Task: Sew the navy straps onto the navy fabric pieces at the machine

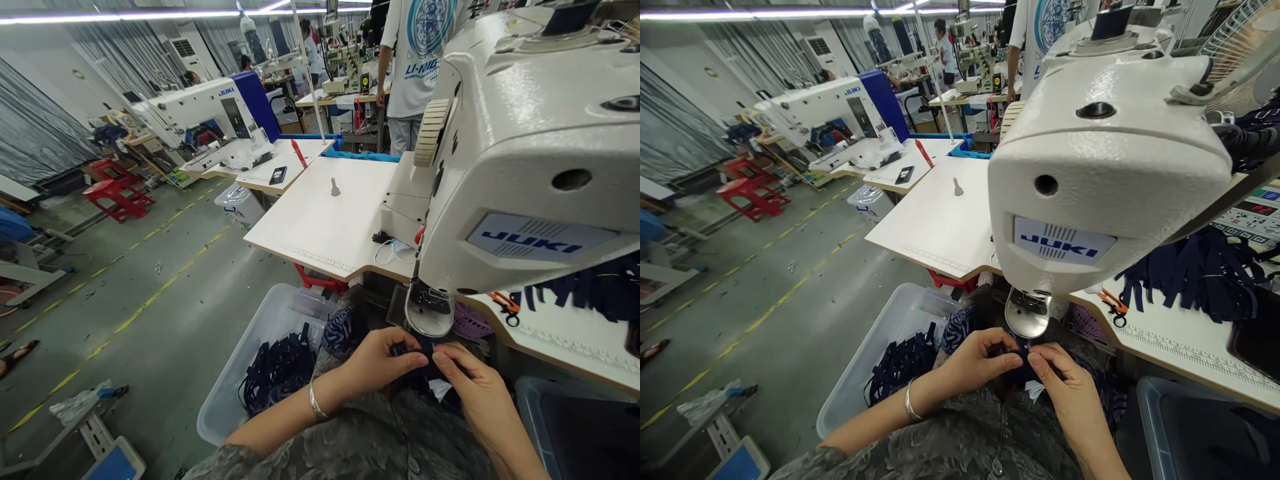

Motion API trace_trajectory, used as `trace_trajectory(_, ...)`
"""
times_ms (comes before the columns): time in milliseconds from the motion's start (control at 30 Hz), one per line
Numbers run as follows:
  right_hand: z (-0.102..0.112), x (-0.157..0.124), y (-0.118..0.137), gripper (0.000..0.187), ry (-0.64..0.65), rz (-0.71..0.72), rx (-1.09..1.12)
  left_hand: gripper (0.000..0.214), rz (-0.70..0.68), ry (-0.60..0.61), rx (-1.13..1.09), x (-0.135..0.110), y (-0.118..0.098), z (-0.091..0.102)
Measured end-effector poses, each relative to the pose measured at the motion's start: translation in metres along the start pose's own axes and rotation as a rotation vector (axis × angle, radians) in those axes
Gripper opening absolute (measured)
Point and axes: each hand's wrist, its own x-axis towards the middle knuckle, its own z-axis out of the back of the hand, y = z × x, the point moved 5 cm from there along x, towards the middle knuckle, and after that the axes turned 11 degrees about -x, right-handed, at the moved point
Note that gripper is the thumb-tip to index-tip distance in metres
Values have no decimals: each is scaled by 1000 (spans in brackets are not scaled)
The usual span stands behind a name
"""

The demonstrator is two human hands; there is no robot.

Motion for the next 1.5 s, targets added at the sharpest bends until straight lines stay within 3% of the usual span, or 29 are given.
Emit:
trace_trajectory(200,2,1,7,24,21,73,-73,14,14,0,-28,4,5,-7)
trace_trajectory(367,-1,7,13,30,112,90,-44,9,-81,-39,82,2,3,-9)
trace_trajectory(500,-10,3,4,19,26,39,151,9,-177,-76,200,0,4,-13)
trace_trajectory(633,-14,-5,-8,14,-83,81,306,5,-253,-71,277,-3,4,-16)
trace_trajectory(900,-8,-15,-19,12,-191,135,203,18,-456,1,574,-10,-7,-22)
trace_trajectory(1100,-8,-17,-18,11,-235,187,139,23,-543,-38,589,-11,-11,-21)
trace_trajectory(1500,-1,-22,12,6,-327,281,-55,25,-512,-60,710,-8,-11,-24)
